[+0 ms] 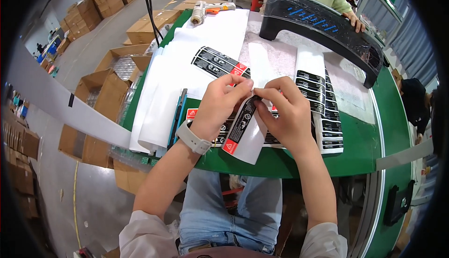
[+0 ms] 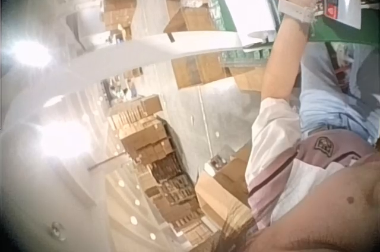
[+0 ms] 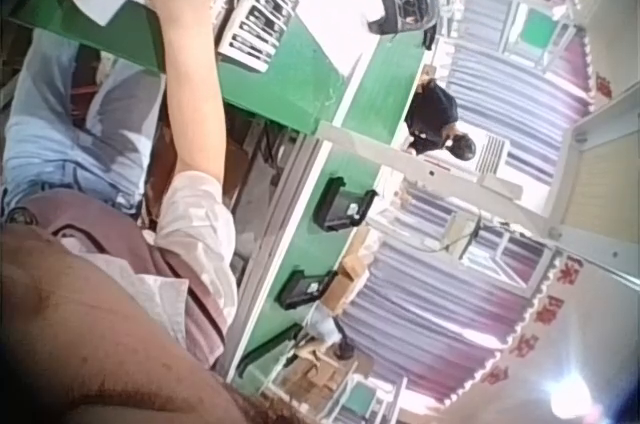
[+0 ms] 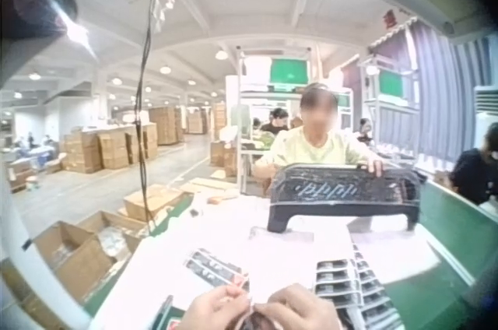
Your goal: Applying adhesive warning and informational labels to black plastic components on an assembly line.
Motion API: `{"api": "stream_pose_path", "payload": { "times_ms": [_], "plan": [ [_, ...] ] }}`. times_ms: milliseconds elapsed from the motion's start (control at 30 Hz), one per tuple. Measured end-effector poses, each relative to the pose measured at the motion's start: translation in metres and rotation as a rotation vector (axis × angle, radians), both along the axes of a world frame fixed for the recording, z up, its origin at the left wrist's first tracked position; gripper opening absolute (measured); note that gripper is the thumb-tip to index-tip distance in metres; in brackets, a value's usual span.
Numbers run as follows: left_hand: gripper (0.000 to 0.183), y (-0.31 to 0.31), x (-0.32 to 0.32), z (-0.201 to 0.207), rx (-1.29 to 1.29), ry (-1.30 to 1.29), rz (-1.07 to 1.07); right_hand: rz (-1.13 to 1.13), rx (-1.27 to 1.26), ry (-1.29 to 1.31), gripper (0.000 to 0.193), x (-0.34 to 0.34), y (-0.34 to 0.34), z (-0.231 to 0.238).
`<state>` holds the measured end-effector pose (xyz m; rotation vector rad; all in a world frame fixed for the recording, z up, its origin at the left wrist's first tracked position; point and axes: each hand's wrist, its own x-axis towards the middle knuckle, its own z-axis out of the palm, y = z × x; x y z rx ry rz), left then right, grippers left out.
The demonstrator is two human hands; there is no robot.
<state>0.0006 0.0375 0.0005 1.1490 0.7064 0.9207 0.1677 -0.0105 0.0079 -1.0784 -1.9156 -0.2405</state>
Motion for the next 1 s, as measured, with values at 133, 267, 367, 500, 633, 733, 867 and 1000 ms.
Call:
{"api": "stream_pose_path", "payload": {
  "times_ms": [133, 267, 367, 500, 633, 733, 867, 1000],
  "plan": [
    [0.017, 0.004, -0.004, -0.001, -0.034, -0.003, -0.103, -0.018, 0.08, -0.148, 0.028, 0.001, 0.001, 0.001],
    [0.016, 0.006, -0.007, -0.003, -0.03, 0.04, -0.108, -0.002, 0.114, -0.176, 0.027, 0.001, -0.001, 0.0],
    [0.014, 0.007, -0.004, -0.008, -0.011, 0.011, -0.074, 0.003, 0.175, -0.207, 0.026, 0.001, 0.0, 0.0],
    [0.013, 0.011, 0.002, -0.019, 0.233, 0.136, 0.07, 0.032, 0.194, -0.248, 0.024, 0.005, 0.004, -0.004],
    [0.014, 0.006, -0.014, 0.011, 0.228, 0.222, 0.231, 0.14, 0.182, -0.041, 0.019, 0.004, 0.002, 0.005],
    [0.014, 0.013, -0.051, 0.051, 0.369, 0.407, 0.452, 0.047, 0.285, 0.227, 0.011, 0.012, -0.005, 0.016],
    [0.016, 0.015, -0.095, 0.085, 0.457, 0.56, 0.572, -0.066, 0.255, 0.413, 0.006, 0.028, 0.005, 0.005],
    [0.016, 0.027, -0.132, 0.087, 0.346, 0.603, 0.548, -0.117, 0.177, 0.48, 0.006, 0.027, 0.01, -0.001]
  ]
}}
